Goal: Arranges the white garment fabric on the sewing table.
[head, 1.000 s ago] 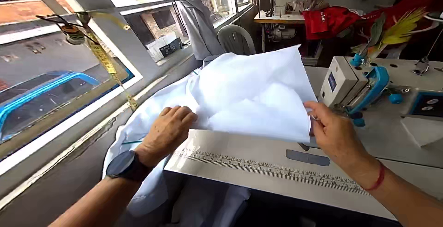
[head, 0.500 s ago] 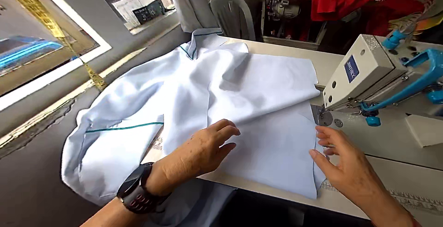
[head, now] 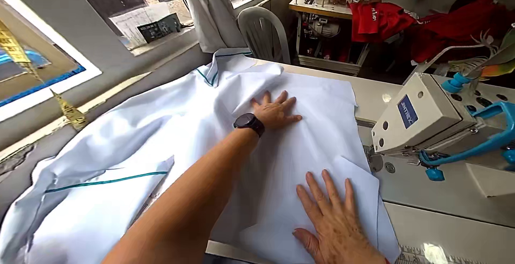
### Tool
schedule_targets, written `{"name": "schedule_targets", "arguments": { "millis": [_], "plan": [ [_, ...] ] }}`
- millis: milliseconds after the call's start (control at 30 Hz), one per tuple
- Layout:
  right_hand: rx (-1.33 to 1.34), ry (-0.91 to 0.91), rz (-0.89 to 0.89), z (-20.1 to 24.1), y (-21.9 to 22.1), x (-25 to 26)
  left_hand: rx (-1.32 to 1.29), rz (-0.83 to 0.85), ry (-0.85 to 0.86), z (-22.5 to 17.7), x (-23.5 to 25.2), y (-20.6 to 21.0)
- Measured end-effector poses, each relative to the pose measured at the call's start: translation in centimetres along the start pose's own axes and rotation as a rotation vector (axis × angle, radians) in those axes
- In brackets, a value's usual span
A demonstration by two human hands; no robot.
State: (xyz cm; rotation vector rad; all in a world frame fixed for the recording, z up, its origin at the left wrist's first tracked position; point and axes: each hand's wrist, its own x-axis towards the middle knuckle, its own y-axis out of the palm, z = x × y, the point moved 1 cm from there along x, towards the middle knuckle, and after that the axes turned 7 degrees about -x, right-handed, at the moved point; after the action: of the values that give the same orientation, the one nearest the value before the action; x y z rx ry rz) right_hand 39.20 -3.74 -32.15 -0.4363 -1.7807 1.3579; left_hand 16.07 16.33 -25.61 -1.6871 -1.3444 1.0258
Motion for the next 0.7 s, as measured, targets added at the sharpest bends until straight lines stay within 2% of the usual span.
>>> {"name": "schedule_targets", "arguments": {
  "millis": [67,133,200,267,367,433,500,600,633,700],
  "plan": [
    [0.045,-0.029,0.007,-1.8,0.1,0.1,-0.028,-0.19,-0.022,1.5,1.5,0.8],
    [0.177,-0.045,-0.013,-3.9,0.1,1.4,-0.126,-0.347,0.078,1.9,1.4,0.9],
    [0.272,-0.013,-0.066,-6.2,-0.6,3.9,-0.27,-0.389,0.194,1.2,-1.5,-0.5],
    [0.297,0.06,0.002,-8.6,-2.2,6.3,-0.341,-0.317,0.361,0.4,-6.3,-1.8],
    [0.346,0.342,0.325,-10.2,-3.7,7.4,-0.394,0.103,0.608,0.7,-14.0,-0.6],
    [0.336,0.423,0.483,-10.6,-3.6,7.6,-0.363,0.334,0.592,1.6,-17.3,0.2],
    [0.333,0.422,0.624,-10.6,-3.6,8.2,-0.277,0.374,0.547,2.5,-19.2,0.1],
    [0.352,0.328,0.644,-9.9,-4.3,9.8,-0.186,0.372,0.446,2.6,-21.5,-0.3],
    [0.373,0.307,0.621,-9.5,-4.7,10.4,-0.139,0.32,0.466,2.5,-22.5,0.1],
    [0.458,0.273,0.58,-8.8,-5.1,11.5,0.004,0.109,0.601,2.4,-24.8,1.3]
  ]
}}
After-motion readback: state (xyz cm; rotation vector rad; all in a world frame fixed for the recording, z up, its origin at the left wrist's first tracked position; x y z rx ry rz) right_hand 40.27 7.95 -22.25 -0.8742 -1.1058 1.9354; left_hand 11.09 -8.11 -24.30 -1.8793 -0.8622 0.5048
